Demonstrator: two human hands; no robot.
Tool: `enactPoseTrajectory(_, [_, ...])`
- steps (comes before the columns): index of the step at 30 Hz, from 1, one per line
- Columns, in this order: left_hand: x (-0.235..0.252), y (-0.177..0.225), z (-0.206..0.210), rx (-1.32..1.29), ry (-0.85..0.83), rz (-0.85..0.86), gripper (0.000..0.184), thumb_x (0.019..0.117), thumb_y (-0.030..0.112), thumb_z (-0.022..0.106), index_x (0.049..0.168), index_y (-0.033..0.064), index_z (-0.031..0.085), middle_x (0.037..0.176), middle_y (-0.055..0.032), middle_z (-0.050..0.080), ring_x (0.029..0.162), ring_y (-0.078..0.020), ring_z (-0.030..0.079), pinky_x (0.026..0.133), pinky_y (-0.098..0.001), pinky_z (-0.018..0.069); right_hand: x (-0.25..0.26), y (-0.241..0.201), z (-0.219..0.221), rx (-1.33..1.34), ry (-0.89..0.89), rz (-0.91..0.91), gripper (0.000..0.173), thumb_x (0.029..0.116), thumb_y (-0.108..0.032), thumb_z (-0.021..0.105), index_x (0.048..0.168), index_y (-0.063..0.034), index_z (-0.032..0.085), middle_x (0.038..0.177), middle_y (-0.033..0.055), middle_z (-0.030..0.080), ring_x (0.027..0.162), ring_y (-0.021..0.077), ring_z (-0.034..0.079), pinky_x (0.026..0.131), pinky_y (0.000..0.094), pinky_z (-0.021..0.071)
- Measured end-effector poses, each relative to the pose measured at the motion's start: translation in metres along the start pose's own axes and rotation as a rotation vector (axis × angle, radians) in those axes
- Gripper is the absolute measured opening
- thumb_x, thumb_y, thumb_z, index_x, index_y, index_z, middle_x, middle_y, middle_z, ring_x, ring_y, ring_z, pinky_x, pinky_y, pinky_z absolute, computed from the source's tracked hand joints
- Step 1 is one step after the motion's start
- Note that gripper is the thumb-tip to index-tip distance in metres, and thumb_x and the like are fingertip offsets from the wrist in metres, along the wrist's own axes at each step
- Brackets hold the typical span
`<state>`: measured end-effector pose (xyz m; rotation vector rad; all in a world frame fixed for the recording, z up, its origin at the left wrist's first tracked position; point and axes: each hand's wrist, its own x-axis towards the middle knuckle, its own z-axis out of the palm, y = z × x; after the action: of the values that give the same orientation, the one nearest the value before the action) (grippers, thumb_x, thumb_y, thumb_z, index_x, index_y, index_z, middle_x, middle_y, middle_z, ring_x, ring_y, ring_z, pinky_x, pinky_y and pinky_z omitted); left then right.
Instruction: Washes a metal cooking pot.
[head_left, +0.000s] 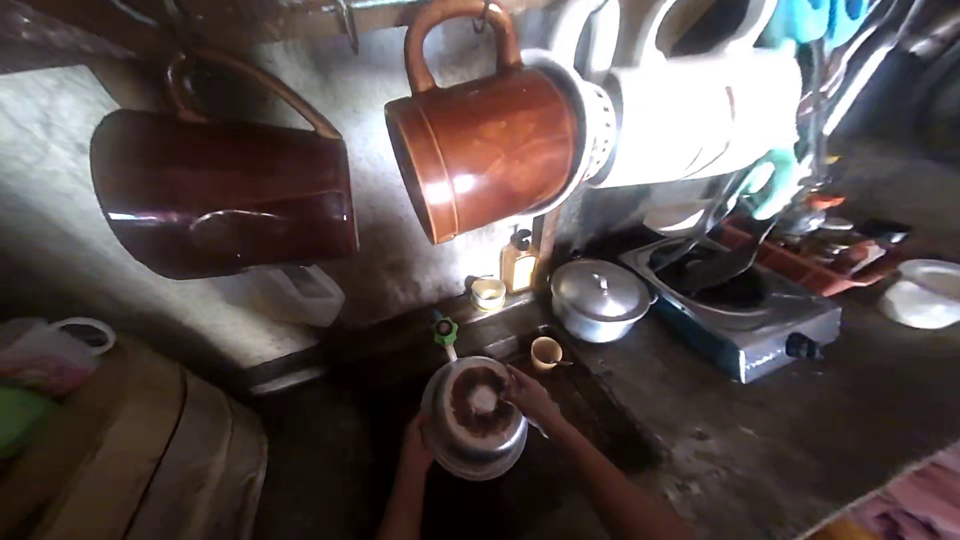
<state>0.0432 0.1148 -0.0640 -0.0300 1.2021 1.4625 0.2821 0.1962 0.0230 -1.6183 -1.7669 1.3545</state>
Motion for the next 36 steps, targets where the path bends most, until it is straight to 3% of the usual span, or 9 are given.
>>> enactPoseTrajectory(6, [-0.012,-0.003,-0.017,-0.053,0.024,0.046,0.029,0.1043,0.019,0.041,0.122,0.0019,0.056,0.101,-0.0160,0.066,0.086,-0.0243,0.066,0.073,-0.0437,0.0576,-0.004,-0.001,0.016,-0.003,-0.017,-0.026,0.072,0.0966,-0.025,0.073,0.158,-0.0091,0.039,0.151,0.0231,0.052,0.139,0.0368,0.051,0.117,0.0538,0.0387])
enactPoseTrajectory(11, [-0.019,-0.005,-0.018,-0.094,0.065,0.064,0.029,0.1020,0.016,0.043,0.123,0.0007,0.056,0.104,-0.0177,0.066,0.089,-0.0264,0.066,0.075,-0.0461,0.0572,-0.014,0.023,0.036,0.066,-0.073,-0.218,0.138,0.0570,-0.036,0.100,0.165,-0.0098,0.018,0.170,0.0285,0.001,0.157,0.0427,0.013,0.125,0.0536,0.0282])
enactPoseTrajectory(13, [-0.023,-0.006,-0.016,-0.088,0.079,0.069,0.029,0.1007,0.014,0.045,0.124,0.0003,0.056,0.106,-0.0186,0.066,0.090,-0.0271,0.066,0.075,-0.0464,0.0571,-0.019,0.026,0.039,0.058,-0.064,-0.204,0.147,0.0482,-0.043,0.102,0.166,-0.0184,0.018,0.170,0.0272,-0.004,0.157,0.0435,0.009,0.123,0.0550,0.0304])
enactPoseTrajectory(16, [-0.029,-0.008,-0.014,-0.059,0.119,0.055,0.029,0.1008,0.014,0.046,0.124,-0.0003,0.056,0.107,-0.0193,0.065,0.091,-0.0279,0.065,0.076,-0.0469,0.0567,-0.021,0.035,0.036,0.074,-0.043,-0.245,0.117,0.0710,-0.035,0.093,0.163,-0.0090,0.027,0.169,0.0283,0.007,0.157,0.0415,0.016,0.124,0.0519,0.0289])
enactPoseTrajectory(18, [-0.032,-0.011,-0.014,-0.039,0.136,0.051,0.030,0.1028,0.015,0.046,0.127,0.0004,0.055,0.111,-0.0197,0.064,0.094,-0.0282,0.064,0.079,-0.0473,0.0556,-0.023,0.041,0.031,0.047,-0.009,-0.277,0.081,0.0945,-0.028,0.072,0.160,-0.0014,0.032,0.168,0.0260,0.020,0.155,0.0370,0.025,0.126,0.0488,0.0277])
enactPoseTrajectory(20, [-0.033,-0.014,-0.014,-0.047,0.150,0.054,0.031,0.1031,0.016,0.047,0.129,-0.0002,0.055,0.113,-0.0208,0.064,0.097,-0.0294,0.064,0.081,-0.0486,0.0557,-0.027,0.045,0.026,0.025,0.003,-0.283,0.064,0.1041,-0.025,0.058,0.158,-0.0002,0.035,0.167,0.0240,0.025,0.155,0.0343,0.029,0.126,0.0471,0.0270])
enactPoseTrajectory(25, [-0.035,-0.022,-0.016,-0.059,0.124,0.060,0.029,0.1014,0.013,0.046,0.125,-0.0004,0.055,0.109,-0.0195,0.064,0.093,-0.0283,0.065,0.077,-0.0474,0.0565,-0.032,0.057,0.013,0.002,-0.188,-0.177,0.107,0.0782,-0.037,0.087,0.164,-0.0129,0.027,0.171,0.0237,0.001,0.159,0.0377,0.011,0.126,0.0521,0.0241])
enactPoseTrajectory(30, [-0.035,-0.025,-0.019,-0.028,0.114,0.067,0.029,0.1003,0.012,0.048,0.125,-0.0013,0.056,0.109,-0.0204,0.065,0.092,-0.0290,0.065,0.077,-0.0480,0.0565,-0.031,0.053,-0.006,-0.017,-0.290,-0.157,0.091,0.0829,-0.016,0.082,0.161,-0.0125,0.035,0.170,0.0241,0.011,0.157,0.0355,0.019,0.124,0.0492,0.0306])
enactPoseTrajectory(36, [-0.039,-0.021,-0.016,-0.034,0.112,0.085,0.030,0.0986,0.010,0.048,0.125,-0.0009,0.056,0.109,-0.0208,0.065,0.093,-0.0294,0.066,0.077,-0.0485,0.0569,-0.023,0.062,-0.002,-0.015,-0.323,-0.203,0.108,0.0755,-0.019,0.088,0.164,-0.0121,0.026,0.170,0.0270,0.005,0.158,0.0387,0.014,0.125,0.0517,0.0270])
